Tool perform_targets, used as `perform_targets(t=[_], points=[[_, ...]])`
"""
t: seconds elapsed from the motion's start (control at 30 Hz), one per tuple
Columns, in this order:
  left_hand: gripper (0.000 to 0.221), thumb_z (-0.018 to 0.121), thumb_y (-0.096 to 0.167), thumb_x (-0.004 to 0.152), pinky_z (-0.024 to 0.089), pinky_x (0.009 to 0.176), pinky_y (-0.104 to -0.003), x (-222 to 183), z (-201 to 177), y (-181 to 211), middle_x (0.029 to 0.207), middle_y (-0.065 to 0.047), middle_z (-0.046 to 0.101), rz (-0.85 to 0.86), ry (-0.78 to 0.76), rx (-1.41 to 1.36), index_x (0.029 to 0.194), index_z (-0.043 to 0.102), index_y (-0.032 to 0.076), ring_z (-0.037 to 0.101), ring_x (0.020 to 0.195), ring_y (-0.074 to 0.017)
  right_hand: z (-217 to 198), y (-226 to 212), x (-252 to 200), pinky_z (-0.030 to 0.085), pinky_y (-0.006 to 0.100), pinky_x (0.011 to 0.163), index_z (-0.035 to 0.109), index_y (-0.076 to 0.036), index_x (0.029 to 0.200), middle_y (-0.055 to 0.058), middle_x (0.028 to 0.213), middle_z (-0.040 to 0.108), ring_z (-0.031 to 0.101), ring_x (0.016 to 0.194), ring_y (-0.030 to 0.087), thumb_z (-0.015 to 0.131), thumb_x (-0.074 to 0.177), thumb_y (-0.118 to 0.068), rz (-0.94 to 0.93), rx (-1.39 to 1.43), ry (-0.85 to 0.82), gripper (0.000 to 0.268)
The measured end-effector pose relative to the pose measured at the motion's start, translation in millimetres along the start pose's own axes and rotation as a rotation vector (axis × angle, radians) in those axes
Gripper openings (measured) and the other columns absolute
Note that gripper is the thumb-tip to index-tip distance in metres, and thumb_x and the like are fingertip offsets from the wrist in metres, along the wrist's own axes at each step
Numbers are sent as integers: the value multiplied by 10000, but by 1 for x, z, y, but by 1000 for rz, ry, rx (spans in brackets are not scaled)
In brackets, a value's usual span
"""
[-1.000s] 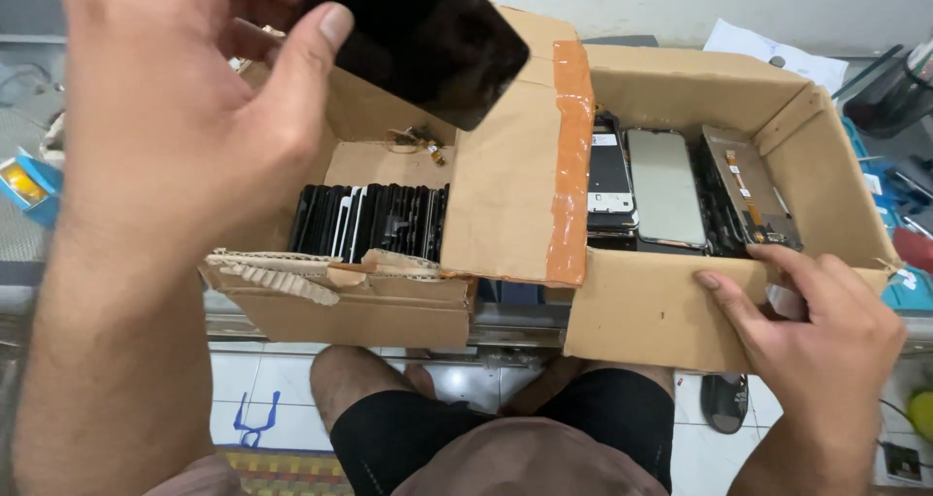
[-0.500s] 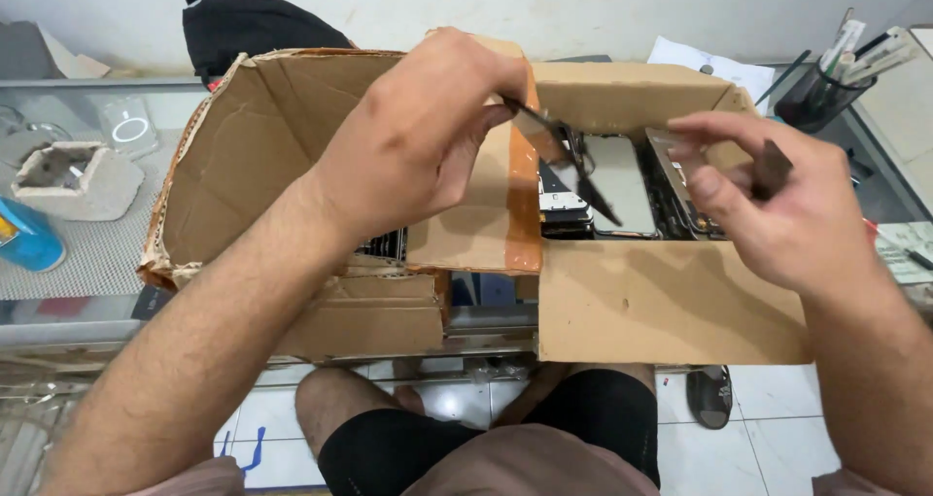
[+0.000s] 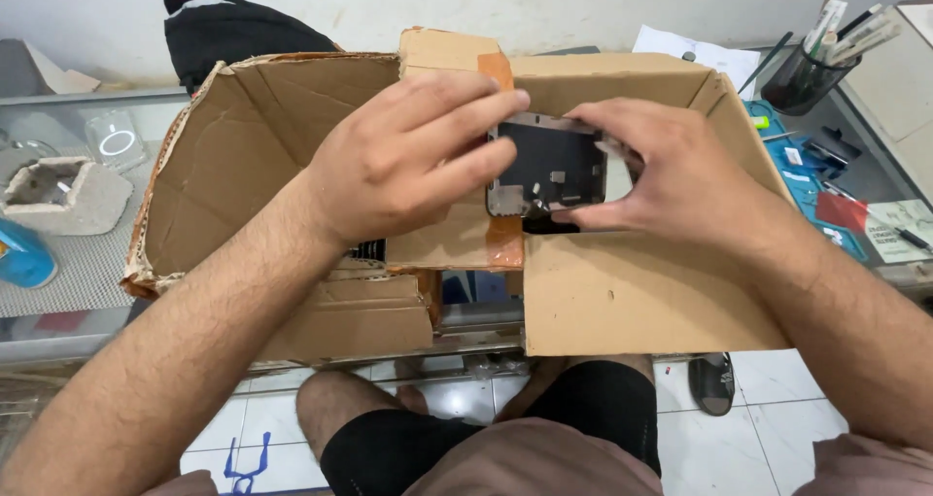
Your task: The person is sorting through a box of smartphone screen assemblies, inspecting each one and cleaning the edges with a small tool.
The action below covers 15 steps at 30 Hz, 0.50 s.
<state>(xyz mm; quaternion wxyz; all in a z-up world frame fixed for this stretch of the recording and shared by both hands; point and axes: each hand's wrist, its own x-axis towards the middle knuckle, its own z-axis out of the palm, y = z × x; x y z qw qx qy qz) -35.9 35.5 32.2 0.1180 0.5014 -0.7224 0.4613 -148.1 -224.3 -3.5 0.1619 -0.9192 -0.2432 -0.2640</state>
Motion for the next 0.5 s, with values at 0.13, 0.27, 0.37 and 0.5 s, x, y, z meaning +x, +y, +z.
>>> perform_targets(t=[0.13,0.27,0.37,0.5], points=[[730,469,-138,673,521,1147,-592,-20,11,3,1433,-330,528,-233,-55,-367,1402,439,-95,594,1295,-478,-2,9,-9,540,375,915,635,19,1301,151,1241,731,688,1151,294,938,784,-233,-30,-246,68,649],[573,534,56,764,512,852,-377,-9,7,17,1188,-130,620,-715,-55,-471,1332,471,29,597,1011,-249,0,12,-12,567,405,799,665,-39,1309,102,1276,728,688,1104,283,965,759,-308,30,-511,185,682],[397,634,244,853,511,630,-274,8,5,21,970,-21,690,-1029,-131,-570,1214,592,86,617,798,-133,4,7,-9,556,403,800,653,-23,1279,99,1194,737,697,1029,285,972,816,-335,53,-496,193,643],[312,650,399,882,556,709,-277,24,10,23,906,44,750,-1223,-171,-682,1068,702,153,678,741,-95,15,8,-10,552,369,748,681,21,1224,113,1032,741,710,912,240,972,862,-567,34,-515,227,750]])
